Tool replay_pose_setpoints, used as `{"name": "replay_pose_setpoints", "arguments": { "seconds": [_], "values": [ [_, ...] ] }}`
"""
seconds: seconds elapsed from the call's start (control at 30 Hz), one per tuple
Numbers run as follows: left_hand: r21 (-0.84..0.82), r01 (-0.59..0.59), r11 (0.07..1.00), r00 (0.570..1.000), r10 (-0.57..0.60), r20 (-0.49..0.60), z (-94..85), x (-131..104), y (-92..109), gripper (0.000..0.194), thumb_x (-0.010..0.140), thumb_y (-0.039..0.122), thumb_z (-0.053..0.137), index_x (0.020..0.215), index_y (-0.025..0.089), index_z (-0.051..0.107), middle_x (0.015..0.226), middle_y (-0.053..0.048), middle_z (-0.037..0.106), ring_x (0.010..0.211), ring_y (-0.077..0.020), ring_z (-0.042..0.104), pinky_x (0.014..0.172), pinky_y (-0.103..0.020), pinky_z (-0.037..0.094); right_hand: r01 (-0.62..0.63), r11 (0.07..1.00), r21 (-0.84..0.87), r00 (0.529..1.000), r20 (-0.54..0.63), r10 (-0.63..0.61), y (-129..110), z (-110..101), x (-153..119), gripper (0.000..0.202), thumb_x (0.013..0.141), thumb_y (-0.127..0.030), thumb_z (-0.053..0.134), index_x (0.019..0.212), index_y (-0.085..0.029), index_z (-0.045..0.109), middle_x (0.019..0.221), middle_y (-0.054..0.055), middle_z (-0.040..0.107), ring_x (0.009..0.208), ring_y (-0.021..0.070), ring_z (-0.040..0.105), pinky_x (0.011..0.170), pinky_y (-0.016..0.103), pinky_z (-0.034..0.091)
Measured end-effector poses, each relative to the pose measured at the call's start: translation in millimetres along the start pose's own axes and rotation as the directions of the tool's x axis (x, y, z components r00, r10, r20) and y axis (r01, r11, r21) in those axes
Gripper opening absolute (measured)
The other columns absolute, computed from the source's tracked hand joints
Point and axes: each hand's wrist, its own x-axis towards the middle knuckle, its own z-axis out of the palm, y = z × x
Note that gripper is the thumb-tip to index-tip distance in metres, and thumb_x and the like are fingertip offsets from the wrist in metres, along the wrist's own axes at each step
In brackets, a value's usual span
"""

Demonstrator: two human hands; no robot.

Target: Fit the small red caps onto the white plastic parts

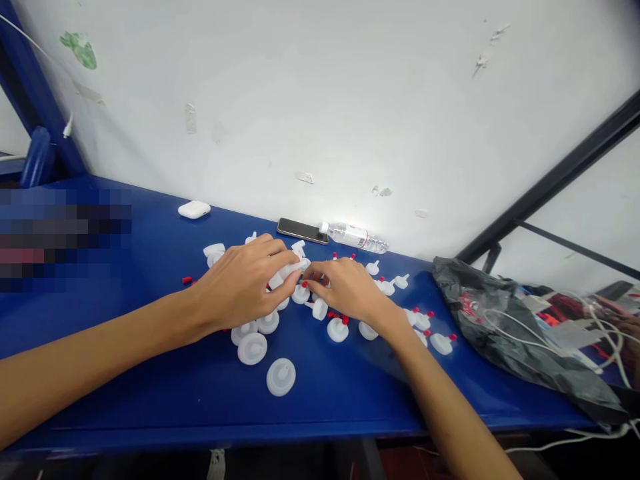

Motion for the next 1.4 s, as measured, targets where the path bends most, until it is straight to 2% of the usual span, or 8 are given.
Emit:
{"name": "replay_pose_setpoints", "arguments": {
  "seconds": [0.27,0.47,0.8,1.17,1.4],
  "values": [
    [0.018,0.029,0.999,0.997,-0.030,0.065,1.1,0.5,5.8,0.024,0.102,0.031,0.050,0.101,0.017,0.070,0.092,-0.005,0.070,0.083,-0.0219,0.065,0.063,-0.034,0.050,0.014,1.000,-0.023,1.000,0.017,-0.013,-3.4,0.8,-1.0,0.016,0.099,-0.027,0.060,0.100,-0.025,0.075,0.085,-0.001,0.078,0.073,0.0179,0.066,0.058,0.028,0.029],
    [0.003,0.041,0.999,0.993,-0.041,0.107,0.1,-0.3,6.4,0.026,0.102,0.031,0.048,0.100,0.017,0.070,0.094,-0.006,0.071,0.087,-0.0225,0.066,0.070,-0.036,0.053,0.014,0.999,-0.043,1.000,0.024,-0.013,-3.6,2.1,0.6,0.018,0.101,-0.028,0.057,0.101,-0.025,0.075,0.084,0.001,0.078,0.075,0.0188,0.067,0.058,0.028,0.029],
    [0.006,0.058,0.998,0.991,-0.059,0.122,-0.3,-2.0,7.0,0.027,0.102,0.033,0.049,0.101,0.017,0.071,0.096,-0.006,0.072,0.086,-0.0218,0.068,0.067,-0.034,0.054,0.015,0.999,-0.039,0.999,0.036,-0.013,-4.0,2.3,-0.3,0.017,0.100,-0.030,0.059,0.099,-0.023,0.075,0.085,0.001,0.078,0.074,0.0181,0.066,0.057,0.029,0.029],
    [0.043,0.040,0.998,0.992,-0.045,0.120,-0.4,0.5,7.6,0.030,0.102,0.033,0.047,0.097,0.017,0.071,0.087,-0.005,0.070,0.075,-0.0197,0.066,0.056,-0.030,0.043,0.022,0.999,-0.031,0.999,0.040,-0.021,-4.5,2.2,-1.1,0.019,0.099,-0.036,0.062,0.099,-0.022,0.075,0.086,0.000,0.077,0.074,0.0177,0.065,0.059,0.029,0.029],
    [0.045,0.040,0.998,0.990,-0.046,0.135,-1.2,0.4,8.9,0.031,0.101,0.033,0.046,0.100,0.017,0.072,0.088,-0.006,0.071,0.077,-0.0209,0.068,0.055,-0.030,0.043,0.021,0.998,-0.060,0.999,0.046,-0.019,-5.5,2.2,0.1,0.012,0.098,-0.029,0.063,0.100,-0.022,0.074,0.087,0.002,0.077,0.075,0.0190,0.066,0.060,0.030,0.029]
  ]
}}
